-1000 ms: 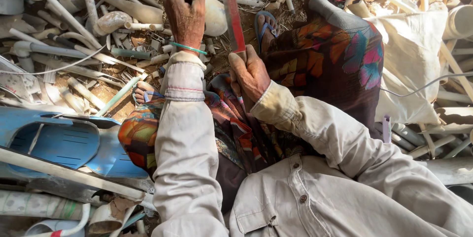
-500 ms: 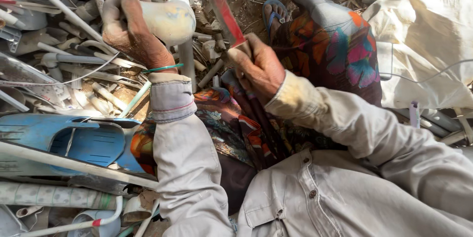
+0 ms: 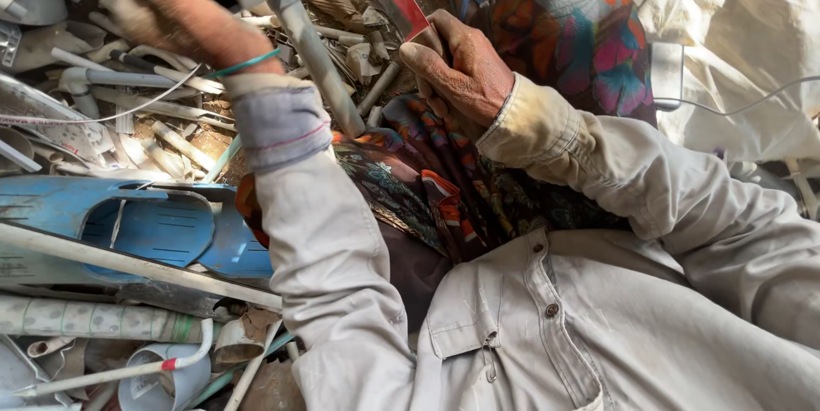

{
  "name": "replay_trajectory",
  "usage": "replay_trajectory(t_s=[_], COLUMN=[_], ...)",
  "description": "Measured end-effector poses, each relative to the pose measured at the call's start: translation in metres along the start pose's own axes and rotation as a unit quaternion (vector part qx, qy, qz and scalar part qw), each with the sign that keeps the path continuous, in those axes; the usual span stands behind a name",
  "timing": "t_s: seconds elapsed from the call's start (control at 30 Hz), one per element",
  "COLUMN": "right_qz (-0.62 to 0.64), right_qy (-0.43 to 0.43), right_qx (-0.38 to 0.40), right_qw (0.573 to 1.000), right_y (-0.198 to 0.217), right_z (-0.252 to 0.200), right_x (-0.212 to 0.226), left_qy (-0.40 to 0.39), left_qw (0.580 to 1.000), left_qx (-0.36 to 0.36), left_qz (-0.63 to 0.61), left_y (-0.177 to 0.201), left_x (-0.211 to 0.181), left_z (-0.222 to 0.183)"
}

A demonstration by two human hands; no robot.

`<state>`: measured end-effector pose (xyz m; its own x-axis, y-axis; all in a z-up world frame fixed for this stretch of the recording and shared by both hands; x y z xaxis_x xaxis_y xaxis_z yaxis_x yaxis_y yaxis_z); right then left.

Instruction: The person saws through white PVC pipes and elbow joints using a hand saw, turning the pieces over and re-positioning them to complete the cuts.

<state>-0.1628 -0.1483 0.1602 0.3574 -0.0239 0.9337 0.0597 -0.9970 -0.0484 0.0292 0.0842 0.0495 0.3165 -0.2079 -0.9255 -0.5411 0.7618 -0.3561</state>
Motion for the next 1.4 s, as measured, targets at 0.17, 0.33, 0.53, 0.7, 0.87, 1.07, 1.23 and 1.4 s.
replay_trajectory(t_s=[0.17,0.33,0.53,0.7,0.87,1.07,1.23,1.4], right_qz=[0.041,0.017,0.012,-0.016,-0.004,-0.071,-0.158,-0.147], right_qy=[0.005,0.094,0.090,0.094,0.041,0.018,0.030,0.028], right_qx=[-0.027,-0.011,-0.041,-0.071,-0.081,-0.066,-0.051,-0.047], right_qw=[0.999,0.995,0.995,0.993,0.996,0.995,0.986,0.988], right_y=[0.011,0.033,0.052,0.061,0.065,0.051,0.038,0.028], right_z=[-0.027,-0.044,-0.049,-0.054,-0.064,-0.085,-0.102,-0.109], right_x=[0.004,-0.007,-0.034,-0.052,-0.069,-0.077,-0.063,-0.058], left_qy=[-0.057,0.078,0.201,0.154,-0.011,-0.026,0.167,0.240], left_qw=[0.995,0.976,0.962,0.966,0.949,0.939,0.938,0.936], left_qx=[0.050,0.027,-0.182,-0.134,-0.039,0.051,0.144,0.177], left_qz=[-0.061,-0.201,-0.018,0.159,0.314,0.340,0.266,0.190], left_y=[0.031,0.057,0.069,0.064,0.068,0.087,0.098,0.101], left_x=[-0.054,-0.053,0.002,0.014,0.032,0.040,0.023,0.006], left_z=[0.007,0.010,-0.012,-0.042,-0.040,-0.027,-0.021,-0.031])
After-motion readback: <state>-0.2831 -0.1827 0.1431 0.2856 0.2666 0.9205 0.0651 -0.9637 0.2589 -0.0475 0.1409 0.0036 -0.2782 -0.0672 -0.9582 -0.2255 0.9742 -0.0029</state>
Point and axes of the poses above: each hand's wrist, its own z-axis towards the middle knuckle, its own y-axis out of the back of the hand, x = y × z, the point moved 1 cm from there along z, towards the middle knuckle, and after that the axes turned 5 degrees about z, right-handed, at the moved point
